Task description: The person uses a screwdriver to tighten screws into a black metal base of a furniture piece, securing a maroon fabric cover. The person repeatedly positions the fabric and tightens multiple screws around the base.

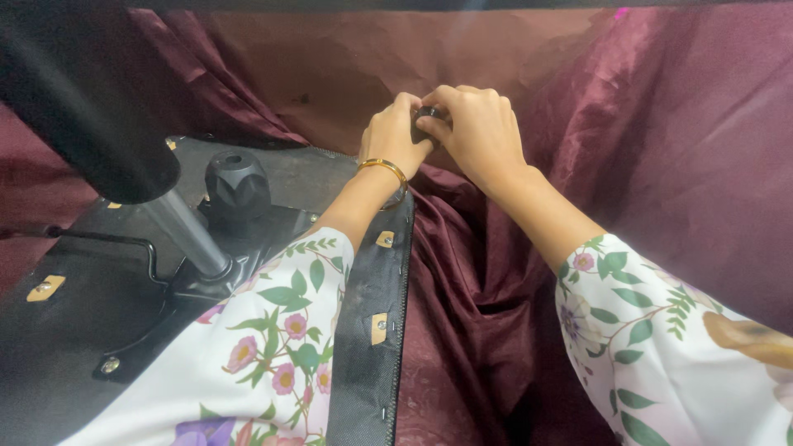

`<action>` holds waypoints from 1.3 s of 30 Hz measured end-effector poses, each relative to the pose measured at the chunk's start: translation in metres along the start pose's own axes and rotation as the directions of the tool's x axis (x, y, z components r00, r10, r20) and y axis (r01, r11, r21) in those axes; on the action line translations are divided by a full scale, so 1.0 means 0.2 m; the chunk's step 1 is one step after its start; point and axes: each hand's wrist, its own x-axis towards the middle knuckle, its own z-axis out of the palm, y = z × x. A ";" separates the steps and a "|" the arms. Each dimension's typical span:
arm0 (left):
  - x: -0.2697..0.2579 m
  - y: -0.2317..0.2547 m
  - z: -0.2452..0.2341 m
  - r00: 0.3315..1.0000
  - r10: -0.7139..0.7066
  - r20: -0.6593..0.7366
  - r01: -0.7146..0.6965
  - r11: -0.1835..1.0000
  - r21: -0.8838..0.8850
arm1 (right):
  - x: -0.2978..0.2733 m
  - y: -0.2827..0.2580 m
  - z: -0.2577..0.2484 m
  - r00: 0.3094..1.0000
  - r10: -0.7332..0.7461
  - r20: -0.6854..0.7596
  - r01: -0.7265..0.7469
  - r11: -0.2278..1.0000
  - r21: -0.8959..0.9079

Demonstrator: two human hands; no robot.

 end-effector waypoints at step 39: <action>-0.69 -0.17 0.01 0.444 -0.636 0.632 -0.015 0.700 0.714 | -0.38 0.16 0.31 0.872 0.353 0.339 -0.303 0.933 -0.194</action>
